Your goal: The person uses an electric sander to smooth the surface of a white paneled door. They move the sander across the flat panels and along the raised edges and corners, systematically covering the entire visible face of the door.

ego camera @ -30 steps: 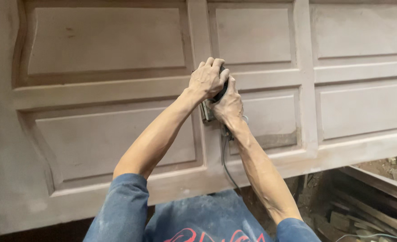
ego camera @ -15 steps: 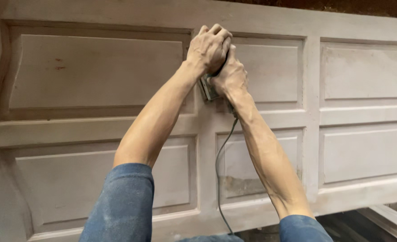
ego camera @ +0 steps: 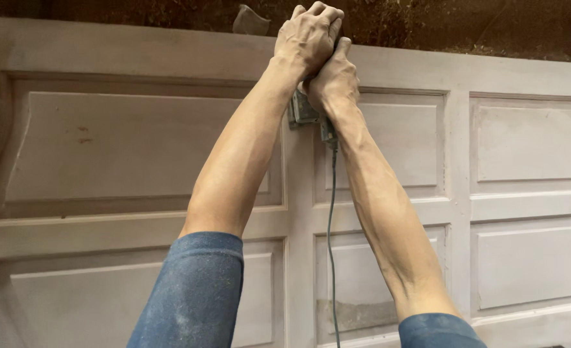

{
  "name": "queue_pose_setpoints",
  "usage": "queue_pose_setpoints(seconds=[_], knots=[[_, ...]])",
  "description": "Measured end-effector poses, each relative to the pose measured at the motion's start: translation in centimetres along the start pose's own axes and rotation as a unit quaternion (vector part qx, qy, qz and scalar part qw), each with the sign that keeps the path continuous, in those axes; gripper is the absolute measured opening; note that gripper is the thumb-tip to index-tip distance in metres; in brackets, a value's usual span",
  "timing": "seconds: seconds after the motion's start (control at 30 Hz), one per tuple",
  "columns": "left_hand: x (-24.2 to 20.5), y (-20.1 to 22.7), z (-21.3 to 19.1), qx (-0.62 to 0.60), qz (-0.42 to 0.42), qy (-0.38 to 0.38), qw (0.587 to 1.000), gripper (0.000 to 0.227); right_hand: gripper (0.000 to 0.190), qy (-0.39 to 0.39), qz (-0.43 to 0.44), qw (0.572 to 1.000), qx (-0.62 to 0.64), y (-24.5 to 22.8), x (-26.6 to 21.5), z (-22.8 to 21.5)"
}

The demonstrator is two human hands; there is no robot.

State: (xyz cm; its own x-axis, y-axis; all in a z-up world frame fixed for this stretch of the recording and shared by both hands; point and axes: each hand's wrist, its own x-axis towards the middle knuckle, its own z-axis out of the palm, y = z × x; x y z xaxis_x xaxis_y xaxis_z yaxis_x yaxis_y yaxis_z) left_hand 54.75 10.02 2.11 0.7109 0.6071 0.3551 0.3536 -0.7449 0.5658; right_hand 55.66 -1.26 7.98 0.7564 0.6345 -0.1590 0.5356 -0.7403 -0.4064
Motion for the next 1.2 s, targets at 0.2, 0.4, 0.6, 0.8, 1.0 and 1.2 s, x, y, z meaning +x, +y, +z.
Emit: queue_pose_setpoints(seconds=[0.2, 0.4, 0.6, 0.8, 1.0, 1.2], knots=[[0.8, -1.9, -0.4, 0.022, -0.012, 0.032, 0.999, 0.034, 0.095, -0.025, -0.001, 1.0, -0.002, -1.9, 1.5, 0.5], [-2.1, -1.1, -1.1, 0.03, -0.032, -0.01, 0.999, 0.036, 0.09, -0.046, 0.002, 0.999, -0.014, -1.6, -1.5, 1.1], [-7.1, 1.9, -2.4, 0.004, -0.046, -0.031, 0.998, 0.038, 0.097, -0.029, 0.004, 1.0, 0.002, 0.5, -6.8, 1.4], [-13.8, 4.2, -3.0, -0.014, -0.034, -0.033, 0.999, 0.038, 0.093, -0.001, -0.025, 1.0, 0.015, 3.4, -12.6, 2.8], [-20.9, 7.1, -3.1, -0.042, -0.013, -0.016, 0.999, 0.036, 0.088, -0.021, 0.005, 0.999, 0.028, 6.5, -19.4, 3.8], [-28.8, 10.5, -3.2, -0.066, 0.008, 0.008, 0.998, 0.035, 0.095, -0.016, -0.008, 0.999, 0.051, 10.2, -26.7, 4.5]])
